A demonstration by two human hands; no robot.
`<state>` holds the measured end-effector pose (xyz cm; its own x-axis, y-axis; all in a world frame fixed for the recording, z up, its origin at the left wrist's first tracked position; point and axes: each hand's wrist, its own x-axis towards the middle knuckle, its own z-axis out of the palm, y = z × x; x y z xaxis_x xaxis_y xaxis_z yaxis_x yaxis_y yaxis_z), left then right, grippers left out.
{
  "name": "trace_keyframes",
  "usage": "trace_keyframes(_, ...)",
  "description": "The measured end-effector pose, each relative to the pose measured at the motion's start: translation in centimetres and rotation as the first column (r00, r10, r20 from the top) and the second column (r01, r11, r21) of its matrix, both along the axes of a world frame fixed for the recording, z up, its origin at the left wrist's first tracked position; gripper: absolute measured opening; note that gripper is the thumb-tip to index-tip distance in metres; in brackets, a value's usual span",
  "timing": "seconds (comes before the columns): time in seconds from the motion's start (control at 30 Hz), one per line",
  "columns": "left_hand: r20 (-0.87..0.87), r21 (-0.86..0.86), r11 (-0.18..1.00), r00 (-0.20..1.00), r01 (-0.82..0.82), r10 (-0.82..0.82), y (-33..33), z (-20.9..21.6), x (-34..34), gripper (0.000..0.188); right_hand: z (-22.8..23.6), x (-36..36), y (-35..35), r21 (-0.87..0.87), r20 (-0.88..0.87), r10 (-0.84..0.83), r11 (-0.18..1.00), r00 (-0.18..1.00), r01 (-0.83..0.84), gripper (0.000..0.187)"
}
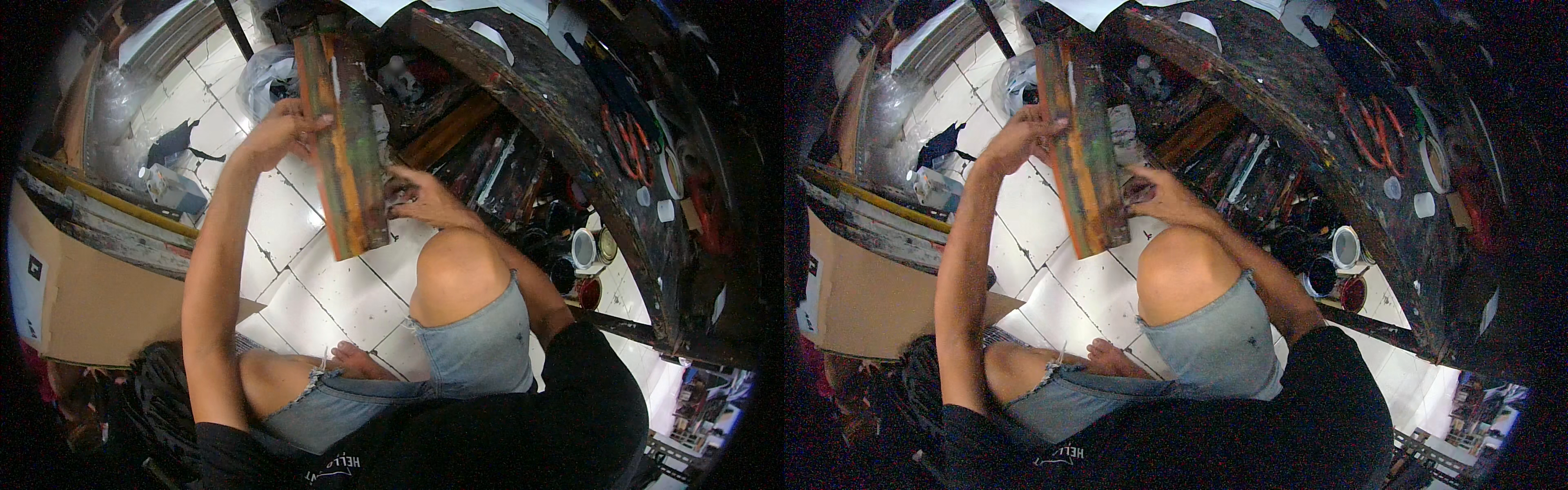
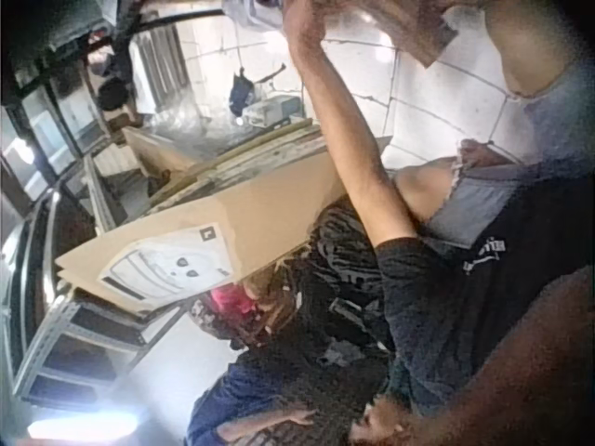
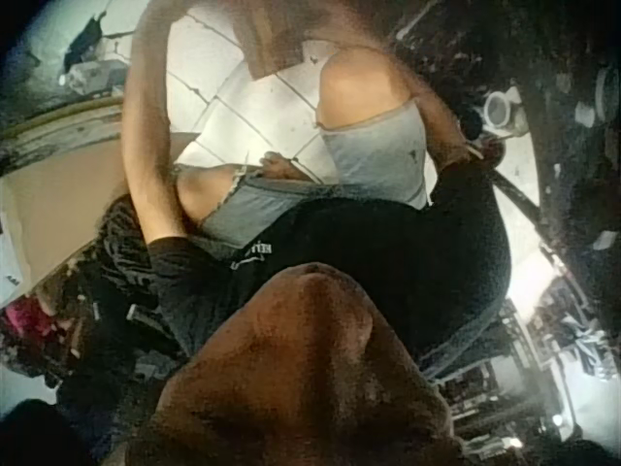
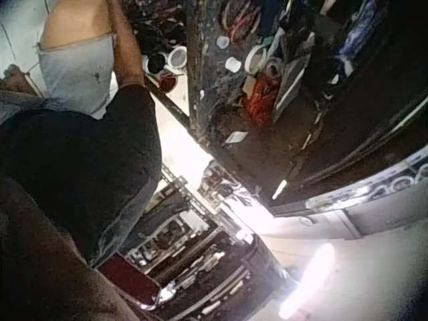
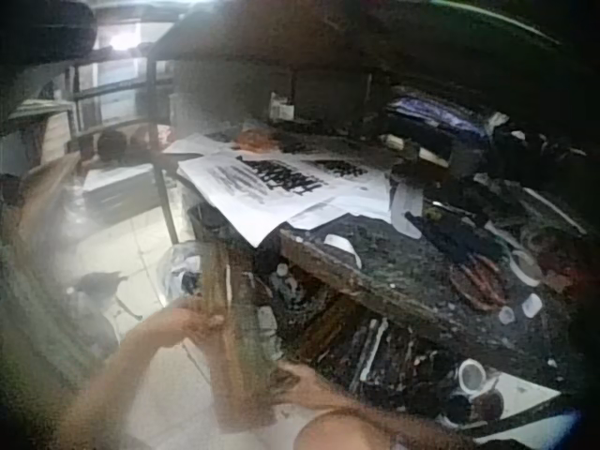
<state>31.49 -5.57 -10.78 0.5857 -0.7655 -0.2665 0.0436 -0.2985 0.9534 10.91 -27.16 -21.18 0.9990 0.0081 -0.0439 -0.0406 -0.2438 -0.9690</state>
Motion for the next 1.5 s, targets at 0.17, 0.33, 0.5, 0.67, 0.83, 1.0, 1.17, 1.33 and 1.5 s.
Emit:
trace_keyframes(0.17, -0.019, -0.017, 0.998, 0.998, -0.054, 0.054, 4.6, 1.2, 2.3, 0.036, 0.7, -4.0, -8.5, -0.705, 0.389, -0.648, 0.248, 0.655, 0.664, 0.056)
trace_keyframes(0.33, -0.072, -0.096, 0.979, 0.982, -0.182, 0.175, 6.4, 1.2, 4.4, 0.037, -3.6, -5.6, -15.9, -0.741, 0.557, -0.582, -0.027, 0.592, 0.671, 0.060)
trace_keyframes(0.5, -0.125, -0.133, 0.957, 0.962, -0.259, 0.243, 7.7, 0.8, 5.2, 0.043, -3.0, 2.9, -11.6, -0.533, -0.017, -0.686, 0.622, 0.728, 0.574, 0.067)
trace_keyframes(0.67, -0.095, -0.150, 0.942, 0.953, -0.300, 0.288, 7.2, 1.3, 4.8, 0.046, -5.8, 10.3, -9.5, -0.725, -0.067, -0.722, 0.510, 0.688, 0.464, 0.060)
trace_keyframes(0.83, -0.287, -0.231, 0.915, 0.921, -0.332, 0.262, 7.9, 1.1, 5.0, 0.041, -8.3, 11.5, -8.5, -0.726, -0.090, -0.663, 0.555, 0.744, 0.407, 0.058)
trace_keyframes(1.0, -0.278, -0.316, 0.879, 0.921, -0.356, 0.273, 8.8, 1.0, 4.4, 0.045, -9.5, 11.4, -8.6, -0.663, -0.091, -0.619, 0.623, 0.780, 0.416, 0.056)
trace_keyframes(1.17, -0.295, -0.305, 0.843, 0.886, -0.443, 0.359, 7.7, 1.5, 4.4, 0.039, -10.0, 11.0, -10.3, -0.607, -0.103, -0.637, 0.649, 0.764, 0.459, 0.054)
trace_keyframes(1.33, -0.215, -0.357, 0.820, 0.893, -0.448, 0.395, 7.3, 2.3, 5.2, 0.039, -10.2, 11.6, -10.8, -0.552, -0.110, -0.635, 0.679, 0.765, 0.484, 0.051)
trace_keyframes(1.5, -0.382, -0.471, 0.807, 0.907, -0.357, 0.178, 8.2, 2.3, 5.6, 0.037, -8.7, 12.6, -9.4, -0.538, -0.083, -0.619, 0.688, 0.781, 0.488, 0.049)
